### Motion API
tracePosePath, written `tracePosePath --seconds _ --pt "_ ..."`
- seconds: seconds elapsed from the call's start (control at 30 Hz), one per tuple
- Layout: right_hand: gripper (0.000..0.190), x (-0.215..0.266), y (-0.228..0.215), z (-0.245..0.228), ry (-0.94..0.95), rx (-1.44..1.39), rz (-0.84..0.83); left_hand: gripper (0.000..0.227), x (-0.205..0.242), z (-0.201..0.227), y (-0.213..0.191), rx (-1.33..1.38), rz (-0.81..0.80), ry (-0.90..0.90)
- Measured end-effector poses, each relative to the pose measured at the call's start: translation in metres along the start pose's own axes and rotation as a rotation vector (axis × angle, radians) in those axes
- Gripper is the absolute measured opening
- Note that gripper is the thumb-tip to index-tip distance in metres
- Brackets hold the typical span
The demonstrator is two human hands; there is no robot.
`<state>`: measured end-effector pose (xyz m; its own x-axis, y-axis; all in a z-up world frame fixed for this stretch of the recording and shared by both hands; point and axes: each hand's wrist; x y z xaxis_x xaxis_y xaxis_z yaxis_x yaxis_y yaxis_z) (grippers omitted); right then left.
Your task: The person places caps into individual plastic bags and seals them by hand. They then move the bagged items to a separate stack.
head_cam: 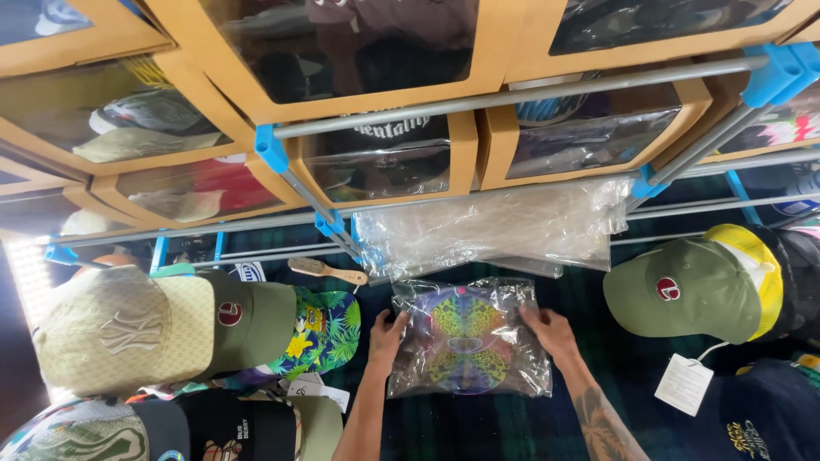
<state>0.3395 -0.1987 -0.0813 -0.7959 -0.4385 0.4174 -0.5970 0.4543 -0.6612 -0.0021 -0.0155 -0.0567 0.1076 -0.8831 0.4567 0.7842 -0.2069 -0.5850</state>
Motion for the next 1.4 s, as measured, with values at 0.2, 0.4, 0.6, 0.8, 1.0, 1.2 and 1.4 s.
tracePosePath --seconds 0.2,0.4,0.6,0.8,1.0,1.2,1.4 --pt "0.029 0.011 0.002 0.022 0.007 -0.388 -0.047 0.018 0.029 0.001 -0.002 0.38 -0.01 -0.009" --pt "0.057 0.088 -0.073 0.004 0.283 -0.342 -0.211 0.068 0.123 0.024 -0.06 0.106 -0.125 -0.182" --pt "0.02 0.12 -0.048 0.045 0.198 -0.576 -0.234 0.049 0.122 -0.047 -0.034 0.508 -0.181 -0.233" --pt "0.036 0.164 -0.062 0.08 0.427 -0.766 -0.278 0.049 0.156 -0.078 -0.047 0.48 -0.333 -0.369" --pt "0.023 0.183 -0.019 0.1 0.401 -1.285 -0.323 0.052 0.175 -0.07 -0.029 0.612 -0.259 -0.377" --pt "0.032 0.217 -0.004 0.06 0.621 -1.25 -0.211 0.067 0.19 -0.094 0.004 1.244 -0.213 -0.391" --pt "0.019 0.197 0.012 0.04 0.547 -1.069 -0.144 0.047 0.213 -0.061 0.042 1.18 -0.101 -0.47"
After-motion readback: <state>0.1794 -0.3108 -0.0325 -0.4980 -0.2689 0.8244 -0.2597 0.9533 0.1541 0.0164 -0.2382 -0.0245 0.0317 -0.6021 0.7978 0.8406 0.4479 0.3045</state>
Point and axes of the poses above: each hand's wrist, its own x-axis away from the middle knuckle, its own y-axis out of the palm, z = x × y, and after that the axes turned 12 degrees about z, right-handed
